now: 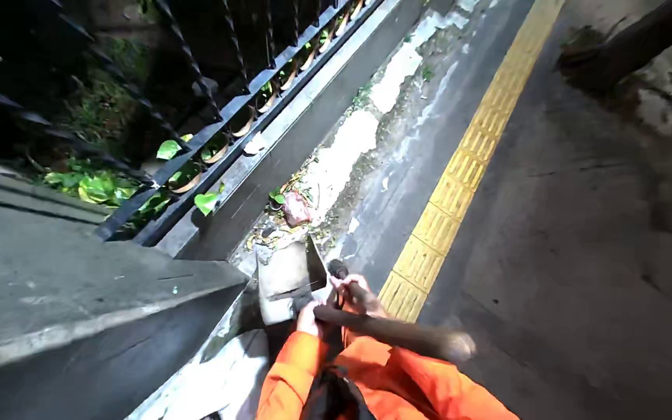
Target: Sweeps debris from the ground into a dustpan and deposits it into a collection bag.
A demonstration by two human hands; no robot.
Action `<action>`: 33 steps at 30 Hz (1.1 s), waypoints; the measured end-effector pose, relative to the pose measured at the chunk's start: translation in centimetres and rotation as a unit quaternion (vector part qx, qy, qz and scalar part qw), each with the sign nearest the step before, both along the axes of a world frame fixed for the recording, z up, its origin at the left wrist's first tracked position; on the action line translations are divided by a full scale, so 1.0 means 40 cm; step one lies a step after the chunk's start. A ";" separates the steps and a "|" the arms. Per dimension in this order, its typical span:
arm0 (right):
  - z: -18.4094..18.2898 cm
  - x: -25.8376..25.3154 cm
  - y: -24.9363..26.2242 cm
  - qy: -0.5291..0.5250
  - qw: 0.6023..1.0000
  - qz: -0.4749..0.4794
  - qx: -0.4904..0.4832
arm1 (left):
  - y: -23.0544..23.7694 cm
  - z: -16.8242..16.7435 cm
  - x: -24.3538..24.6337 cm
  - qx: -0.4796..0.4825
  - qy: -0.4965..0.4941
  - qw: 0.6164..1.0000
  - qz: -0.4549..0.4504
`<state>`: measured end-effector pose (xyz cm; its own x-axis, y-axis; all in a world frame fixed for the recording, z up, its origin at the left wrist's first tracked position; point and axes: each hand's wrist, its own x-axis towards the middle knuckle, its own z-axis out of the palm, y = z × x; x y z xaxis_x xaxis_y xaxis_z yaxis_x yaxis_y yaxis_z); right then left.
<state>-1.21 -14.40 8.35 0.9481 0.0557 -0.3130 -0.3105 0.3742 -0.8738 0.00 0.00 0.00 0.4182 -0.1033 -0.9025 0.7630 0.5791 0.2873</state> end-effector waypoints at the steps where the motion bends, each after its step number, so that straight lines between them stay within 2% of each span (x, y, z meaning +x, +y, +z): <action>1: 0.010 0.059 -0.088 -0.033 0.998 -0.019 0.049 | 0.000 -0.012 0.039 0.014 0.057 0.998 0.031; 3: 0.037 0.158 -0.272 -0.023 0.990 -0.030 0.136 | 0.046 -0.083 0.061 0.003 0.118 0.990 0.072; 6: 0.022 0.319 -0.449 0.039 0.988 -0.008 0.148 | 0.083 -0.177 0.117 0.052 0.183 0.977 0.099; 7: 0.002 0.349 -0.462 0.050 0.993 0.022 0.108 | 0.098 -0.231 0.114 0.080 0.191 0.974 0.096; 9: -0.067 0.409 -0.462 0.096 0.982 0.153 -0.056 | 0.134 -0.348 0.110 0.083 0.190 0.973 0.098; 11: -0.173 0.492 -0.448 0.169 0.916 0.278 -0.236 | 0.137 -0.371 0.146 0.106 0.206 0.966 0.117; 12: -0.245 0.547 -0.443 0.193 0.885 0.303 -0.295 | 0.137 -0.368 0.170 0.122 0.213 0.961 0.126; 14: -0.382 0.682 -0.449 0.259 0.850 0.297 -0.350 | 0.140 -0.369 0.193 0.132 0.217 0.957 0.141; 17: -0.560 0.900 -0.474 0.384 0.818 0.201 -0.377 | 0.152 -0.371 0.176 0.042 0.242 0.951 0.190; 18: -0.618 0.951 -0.483 0.399 0.799 0.182 -0.411 | 0.156 -0.364 0.161 0.014 0.259 0.947 0.189; 20: -0.691 1.002 -0.462 0.401 0.752 0.205 -0.481 | 0.164 -0.352 0.130 -0.037 0.272 0.940 0.203; 22: -0.725 0.983 -0.416 0.386 0.719 0.257 -0.518 | 0.160 -0.342 0.148 -0.067 0.276 0.930 0.233; 24: -0.754 0.907 -0.373 0.360 0.690 0.321 -0.539 | 0.149 -0.343 0.201 -0.064 0.288 0.924 0.242; 28: -0.660 0.709 -0.279 0.355 0.605 0.466 -0.539 | 0.118 -0.357 0.280 0.012 0.311 0.930 0.197; 33: -0.554 0.517 -0.254 0.308 0.577 0.566 -0.502 | 0.141 -0.385 0.286 0.075 0.316 0.936 0.137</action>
<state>19.46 -24.54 -13.83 0.1734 0.0283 -0.9844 -0.2270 -0.9715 -0.0679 11.43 5.63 -15.40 -0.2122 0.0772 -0.9742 0.6371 0.7669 -0.0780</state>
